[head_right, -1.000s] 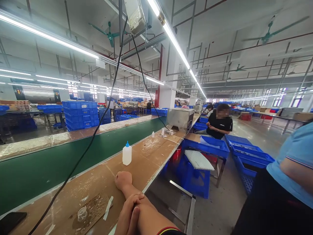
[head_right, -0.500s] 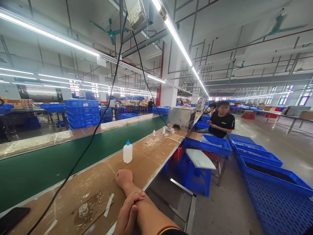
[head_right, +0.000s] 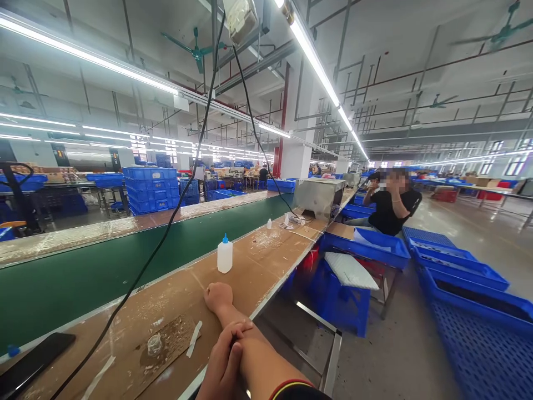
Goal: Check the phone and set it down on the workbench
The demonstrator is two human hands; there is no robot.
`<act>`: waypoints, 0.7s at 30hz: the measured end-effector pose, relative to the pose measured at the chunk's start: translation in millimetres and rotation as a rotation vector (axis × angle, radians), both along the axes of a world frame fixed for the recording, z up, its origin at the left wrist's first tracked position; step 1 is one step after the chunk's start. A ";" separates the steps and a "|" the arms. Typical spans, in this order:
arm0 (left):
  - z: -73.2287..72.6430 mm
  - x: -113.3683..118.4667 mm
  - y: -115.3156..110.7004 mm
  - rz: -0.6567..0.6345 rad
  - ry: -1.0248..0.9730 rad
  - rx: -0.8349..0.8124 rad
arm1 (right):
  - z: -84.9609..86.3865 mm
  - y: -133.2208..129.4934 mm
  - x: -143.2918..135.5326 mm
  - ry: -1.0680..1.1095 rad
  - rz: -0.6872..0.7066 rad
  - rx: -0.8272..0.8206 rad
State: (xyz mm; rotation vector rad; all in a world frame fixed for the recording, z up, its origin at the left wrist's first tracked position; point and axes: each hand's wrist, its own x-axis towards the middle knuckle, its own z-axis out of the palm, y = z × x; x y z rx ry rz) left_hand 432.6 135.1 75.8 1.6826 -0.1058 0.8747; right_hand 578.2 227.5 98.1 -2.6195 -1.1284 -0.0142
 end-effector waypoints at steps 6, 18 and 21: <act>-14.6 6.6 6.3 -0.016 -0.002 0.047 | 3.2 -2.0 -4.4 0.006 -0.008 -0.028; 4.6 11.7 9.5 0.025 0.052 0.150 | -1.9 -1.0 -2.2 0.006 -0.018 -0.038; 9.1 13.4 8.2 0.026 0.054 0.213 | -4.1 -0.2 -0.6 0.006 -0.017 -0.030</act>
